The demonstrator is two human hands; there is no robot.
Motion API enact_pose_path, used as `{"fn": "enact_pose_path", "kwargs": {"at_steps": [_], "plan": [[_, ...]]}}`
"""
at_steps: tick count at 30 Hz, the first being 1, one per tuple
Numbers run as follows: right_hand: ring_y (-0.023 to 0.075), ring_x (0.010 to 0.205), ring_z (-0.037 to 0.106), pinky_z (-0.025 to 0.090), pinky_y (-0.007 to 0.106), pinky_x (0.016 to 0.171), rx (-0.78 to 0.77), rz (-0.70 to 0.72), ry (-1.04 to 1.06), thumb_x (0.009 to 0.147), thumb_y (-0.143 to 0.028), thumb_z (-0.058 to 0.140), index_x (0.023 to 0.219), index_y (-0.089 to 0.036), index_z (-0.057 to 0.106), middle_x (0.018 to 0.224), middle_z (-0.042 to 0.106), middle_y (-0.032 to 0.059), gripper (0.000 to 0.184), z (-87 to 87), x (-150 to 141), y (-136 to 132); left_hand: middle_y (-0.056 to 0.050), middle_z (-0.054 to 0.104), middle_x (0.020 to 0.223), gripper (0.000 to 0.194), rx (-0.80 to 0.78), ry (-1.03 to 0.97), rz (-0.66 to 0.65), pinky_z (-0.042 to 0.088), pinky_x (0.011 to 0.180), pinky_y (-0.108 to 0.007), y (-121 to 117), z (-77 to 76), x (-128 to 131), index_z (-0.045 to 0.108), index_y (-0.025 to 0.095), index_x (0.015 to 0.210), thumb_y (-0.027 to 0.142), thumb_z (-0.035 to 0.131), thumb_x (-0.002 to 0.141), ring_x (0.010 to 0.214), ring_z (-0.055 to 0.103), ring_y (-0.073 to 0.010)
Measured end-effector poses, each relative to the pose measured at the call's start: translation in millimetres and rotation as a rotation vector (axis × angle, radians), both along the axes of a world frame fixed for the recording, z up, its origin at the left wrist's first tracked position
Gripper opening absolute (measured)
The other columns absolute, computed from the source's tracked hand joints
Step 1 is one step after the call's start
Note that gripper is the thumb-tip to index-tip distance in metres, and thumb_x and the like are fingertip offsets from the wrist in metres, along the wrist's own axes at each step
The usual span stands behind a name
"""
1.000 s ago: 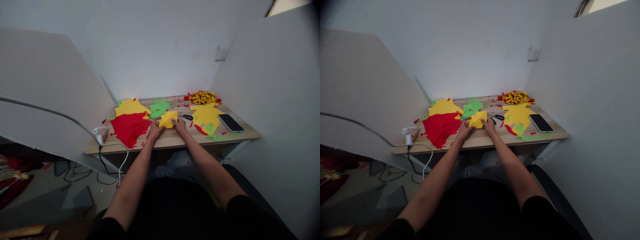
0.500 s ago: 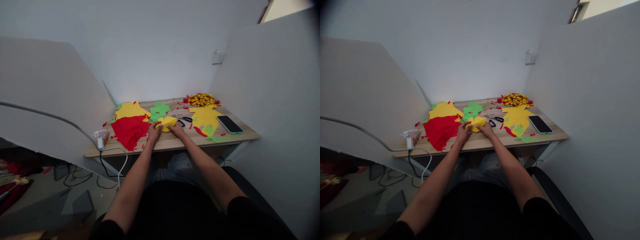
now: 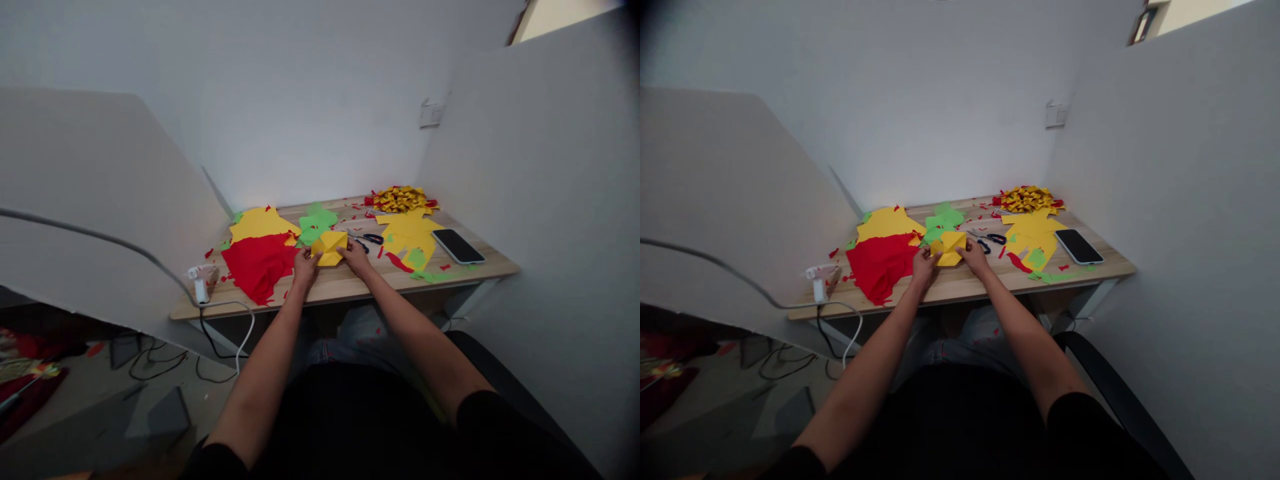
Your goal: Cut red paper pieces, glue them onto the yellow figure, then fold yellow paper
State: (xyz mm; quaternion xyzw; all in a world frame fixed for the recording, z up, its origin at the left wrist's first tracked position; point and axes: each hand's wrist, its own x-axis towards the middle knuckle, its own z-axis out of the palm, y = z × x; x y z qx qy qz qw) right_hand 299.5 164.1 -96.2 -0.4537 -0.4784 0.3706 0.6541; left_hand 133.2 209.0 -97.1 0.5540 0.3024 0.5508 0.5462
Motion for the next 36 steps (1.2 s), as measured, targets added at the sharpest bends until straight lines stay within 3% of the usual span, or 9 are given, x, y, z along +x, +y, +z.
{"fn": "enact_pose_path", "kwargs": {"at_steps": [8,12,15,19,26,32,36], "plan": [[0.0146,0.076,0.063,0.054,0.032,0.072,-0.012,-0.058,0.022,0.092,-0.041,0.063,0.098,-0.015,0.063,0.091,0.066,0.0021,0.027,-1.9,6.2,-0.3,-0.004,0.068,0.095,0.021,-0.043,0.103,-0.184,0.057,0.075,-0.034,-5.1,0.0,3.1,0.065,0.013,0.101,0.031,0.064,0.092,0.081,0.066,-0.0152],[0.0174,0.077,0.064,0.053,0.032,0.072,-0.006,-0.019,0.043,0.078,-0.047,0.073,0.091,-0.018,0.063,0.087,0.067,0.0013,0.034,1.4,5.4,-3.2,-0.003,0.069,0.093,0.026,-0.068,0.058,-0.195,0.056,0.075,-0.035,-6.0,3.2,1.9,0.063,0.014,0.103,0.034,0.070,0.087,0.078,0.066,-0.0158],[0.0207,0.077,0.066,0.054,0.033,0.072,-0.021,0.044,0.037,0.065,-0.049,0.077,0.088,-0.019,0.065,0.084,0.070,0.0026,0.040,5.3,3.9,-6.1,-0.001,0.067,0.085,0.042,-0.088,-0.022,-0.109,0.053,0.072,-0.032,-3.5,4.8,-1.0,0.058,0.018,0.108,0.040,0.077,0.077,0.072,0.066,-0.0156],[0.0196,0.070,0.064,0.052,0.032,0.064,-0.057,0.094,0.017,0.061,-0.049,0.077,0.088,-0.020,0.067,0.081,0.071,0.0020,0.041,7.2,3.3,-8.9,0.003,0.063,0.082,0.058,-0.096,-0.130,-0.002,0.052,0.073,-0.029,1.1,3.3,-2.8,0.052,0.022,0.113,0.039,0.083,0.066,0.071,0.064,-0.0137],[0.0124,0.052,0.048,0.038,0.025,0.049,-0.088,0.086,-0.007,0.065,-0.048,0.076,0.077,-0.019,0.063,0.062,0.060,-0.0034,0.034,1.8,1.2,-6.1,0.005,0.058,0.075,0.059,-0.085,-0.218,0.106,0.051,0.075,-0.027,9.6,-4.0,-6.3,0.057,0.021,0.113,0.033,0.084,0.062,0.070,0.062,-0.0116],[0.0154,0.068,0.060,0.049,0.027,0.063,-0.035,0.080,0.005,0.059,-0.040,0.080,0.079,-0.021,0.058,0.073,0.065,-0.0024,0.035,3.2,-2.6,-4.9,0.000,0.067,0.082,0.057,-0.114,-0.248,0.060,0.053,0.077,-0.031,9.5,-2.4,-5.9,0.062,0.018,0.111,0.034,0.086,0.062,0.075,0.067,-0.0150],[0.0183,0.074,0.066,0.054,0.031,0.071,-0.045,0.124,0.004,0.064,-0.037,0.080,0.093,-0.020,0.064,0.082,0.072,0.0010,0.037,0.0,-2.1,-2.3,-0.004,0.070,0.091,0.037,-0.132,-0.246,0.043,0.056,0.077,-0.034,8.6,-2.9,-4.4,0.064,0.015,0.105,0.032,0.079,0.076,0.080,0.068,-0.0168]]}}
